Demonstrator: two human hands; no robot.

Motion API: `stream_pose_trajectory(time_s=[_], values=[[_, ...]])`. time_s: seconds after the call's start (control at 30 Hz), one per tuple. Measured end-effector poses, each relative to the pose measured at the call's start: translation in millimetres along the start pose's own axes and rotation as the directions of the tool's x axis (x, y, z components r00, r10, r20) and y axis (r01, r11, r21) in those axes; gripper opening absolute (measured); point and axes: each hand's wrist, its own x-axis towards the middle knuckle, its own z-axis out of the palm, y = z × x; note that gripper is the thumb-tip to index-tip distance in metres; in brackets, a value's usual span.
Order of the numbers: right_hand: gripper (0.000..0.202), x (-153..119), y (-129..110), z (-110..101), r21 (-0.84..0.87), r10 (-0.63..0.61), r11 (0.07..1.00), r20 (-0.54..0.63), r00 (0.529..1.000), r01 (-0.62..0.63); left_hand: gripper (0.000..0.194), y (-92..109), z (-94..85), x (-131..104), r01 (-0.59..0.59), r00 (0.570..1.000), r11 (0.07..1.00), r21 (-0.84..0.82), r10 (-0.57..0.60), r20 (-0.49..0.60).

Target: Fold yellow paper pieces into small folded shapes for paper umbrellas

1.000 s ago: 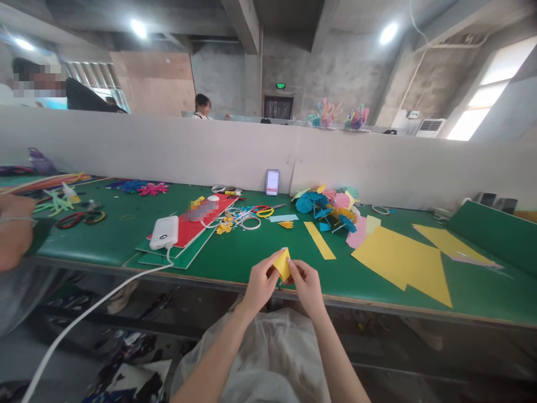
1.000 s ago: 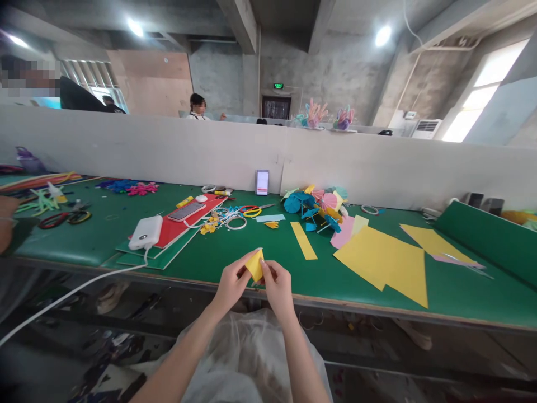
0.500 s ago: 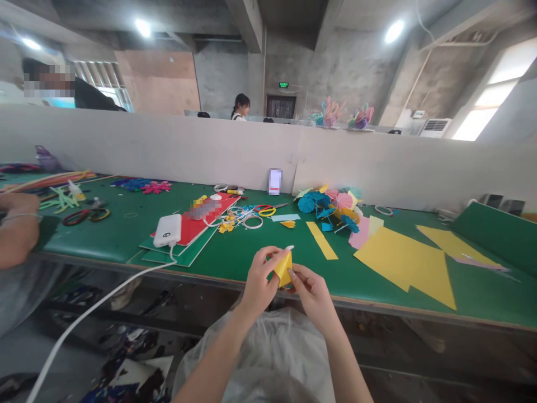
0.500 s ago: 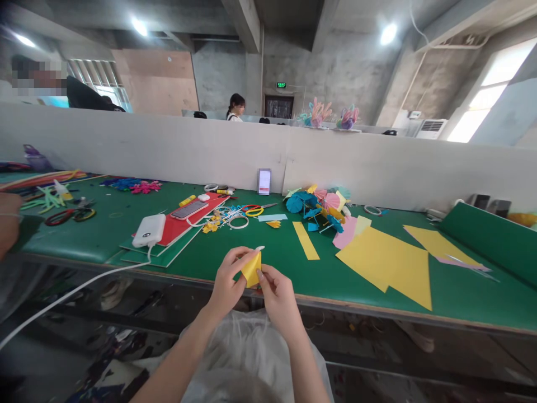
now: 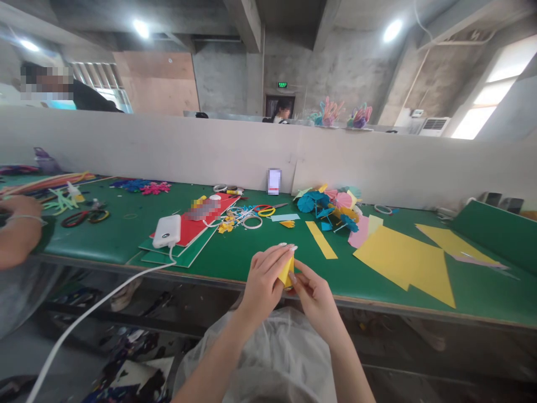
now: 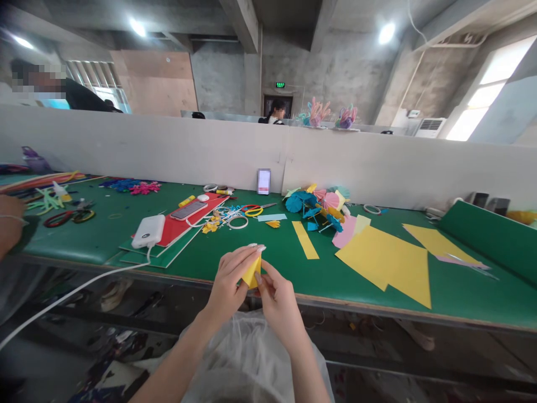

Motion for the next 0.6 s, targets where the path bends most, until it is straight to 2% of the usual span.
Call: stream_pose_trajectory(time_s=[0.33, 0.6], values=[[0.035, -0.7, -7.9, 4.0, -0.020, -0.084, 0.996, -0.048, 0.995, 0.083, 0.055, 6.2, -4.1, 0.5, -0.050, 0.999, 0.991, 0.123, 0.050, 0.001], [0.037, -0.5, -9.4, 4.2, 0.011, -0.063, 0.998, -0.043, 0.997, 0.064, 0.053, 6.6, -3.7, 0.4, -0.085, 0.995, 0.980, 0.179, 0.093, -0.038]])
